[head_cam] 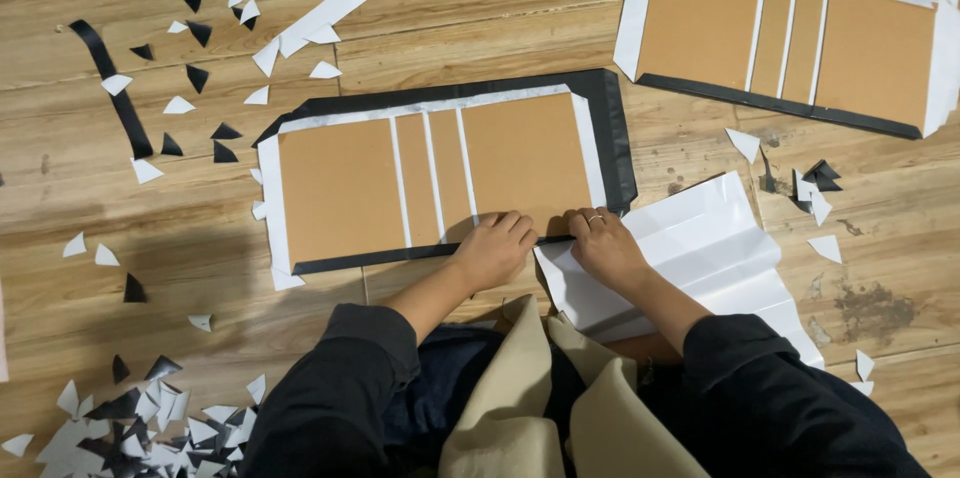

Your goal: Assembling a folder by gluing cardboard inserts onto a black base

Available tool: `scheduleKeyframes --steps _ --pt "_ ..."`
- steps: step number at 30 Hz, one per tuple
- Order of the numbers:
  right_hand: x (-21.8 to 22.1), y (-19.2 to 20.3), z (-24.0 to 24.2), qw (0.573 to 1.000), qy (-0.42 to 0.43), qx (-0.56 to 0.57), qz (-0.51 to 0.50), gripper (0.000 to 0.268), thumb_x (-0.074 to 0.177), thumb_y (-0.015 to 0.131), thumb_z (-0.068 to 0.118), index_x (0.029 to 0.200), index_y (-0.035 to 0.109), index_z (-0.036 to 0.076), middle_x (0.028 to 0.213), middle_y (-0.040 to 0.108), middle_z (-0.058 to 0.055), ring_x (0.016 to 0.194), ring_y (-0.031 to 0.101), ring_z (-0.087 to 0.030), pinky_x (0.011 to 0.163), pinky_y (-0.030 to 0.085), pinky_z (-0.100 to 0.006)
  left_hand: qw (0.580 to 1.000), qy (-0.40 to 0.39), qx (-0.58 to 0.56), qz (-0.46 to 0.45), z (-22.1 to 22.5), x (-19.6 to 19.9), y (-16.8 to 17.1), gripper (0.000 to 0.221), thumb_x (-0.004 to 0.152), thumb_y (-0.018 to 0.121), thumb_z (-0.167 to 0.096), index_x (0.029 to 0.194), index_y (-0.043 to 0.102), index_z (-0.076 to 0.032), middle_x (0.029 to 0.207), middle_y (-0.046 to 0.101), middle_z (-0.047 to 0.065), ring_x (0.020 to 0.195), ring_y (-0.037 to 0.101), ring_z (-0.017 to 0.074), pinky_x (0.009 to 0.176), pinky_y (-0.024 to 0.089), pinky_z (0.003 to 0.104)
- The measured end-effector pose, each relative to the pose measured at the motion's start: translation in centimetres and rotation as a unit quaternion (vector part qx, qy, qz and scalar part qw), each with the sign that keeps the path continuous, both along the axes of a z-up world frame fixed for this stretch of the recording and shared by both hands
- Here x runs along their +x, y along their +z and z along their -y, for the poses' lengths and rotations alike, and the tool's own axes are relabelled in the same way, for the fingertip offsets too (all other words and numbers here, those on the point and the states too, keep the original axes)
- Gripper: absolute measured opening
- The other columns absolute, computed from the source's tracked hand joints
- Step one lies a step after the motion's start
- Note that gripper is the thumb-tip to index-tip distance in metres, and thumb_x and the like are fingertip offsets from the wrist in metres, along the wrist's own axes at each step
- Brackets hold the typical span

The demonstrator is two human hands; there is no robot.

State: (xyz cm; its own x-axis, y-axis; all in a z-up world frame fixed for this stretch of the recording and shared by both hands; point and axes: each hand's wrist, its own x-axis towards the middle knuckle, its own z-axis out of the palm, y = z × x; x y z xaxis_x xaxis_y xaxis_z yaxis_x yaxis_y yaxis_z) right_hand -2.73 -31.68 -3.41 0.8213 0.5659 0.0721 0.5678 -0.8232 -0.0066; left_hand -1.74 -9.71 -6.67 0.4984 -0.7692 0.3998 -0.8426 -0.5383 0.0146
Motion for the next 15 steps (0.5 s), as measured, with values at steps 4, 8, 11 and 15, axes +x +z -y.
scheduleKeyframes --steps 4,8,11,15 --pt "0.0 -1.0 0.2 0.999 0.011 -0.001 -0.037 0.010 0.073 0.063 0.009 0.083 0.061 0.007 0.078 0.059 -0.010 0.076 0.059 -0.024 0.067 0.046 -0.033 0.998 0.014 0.042 -0.052 -0.3 0.2 -0.5 0.022 0.076 0.057 -0.015 0.097 0.060 -0.008 0.095 0.053 0.007 0.097 0.053 0.0226 0.068 0.048 0.033" --pt "-0.3 -2.5 0.0 0.999 0.003 0.009 -0.045 0.011 0.071 0.065 0.009 0.081 0.060 0.008 0.079 0.059 -0.011 0.076 0.058 -0.024 0.068 0.046 -0.033 0.993 0.010 0.072 -0.095 -1.0 0.1 3.1 0.028 0.078 0.059 -0.010 0.105 0.059 -0.006 0.099 0.053 0.006 0.103 0.053 0.0218 0.063 0.052 0.028" --pt "-0.8 -3.0 -0.4 0.999 -0.011 0.021 -0.042 0.010 0.070 0.064 0.007 0.079 0.059 0.008 0.079 0.061 -0.011 0.075 0.060 -0.024 0.067 0.046 -0.032 0.986 0.013 0.092 -0.141 -1.1 0.1 4.0 0.030 0.080 0.057 -0.004 0.110 0.059 -0.006 0.101 0.054 0.004 0.103 0.053 0.0194 0.060 0.054 0.028" --pt "-1.1 -3.6 -1.1 0.997 0.003 0.050 -0.053 0.013 0.068 0.063 0.007 0.081 0.060 0.007 0.080 0.060 -0.011 0.076 0.058 -0.025 0.066 0.044 -0.033 0.979 0.012 0.094 -0.179 -1.3 0.5 4.8 0.028 0.082 0.056 -0.001 0.109 0.058 -0.007 0.103 0.053 0.004 0.105 0.052 0.0187 0.060 0.055 0.027"
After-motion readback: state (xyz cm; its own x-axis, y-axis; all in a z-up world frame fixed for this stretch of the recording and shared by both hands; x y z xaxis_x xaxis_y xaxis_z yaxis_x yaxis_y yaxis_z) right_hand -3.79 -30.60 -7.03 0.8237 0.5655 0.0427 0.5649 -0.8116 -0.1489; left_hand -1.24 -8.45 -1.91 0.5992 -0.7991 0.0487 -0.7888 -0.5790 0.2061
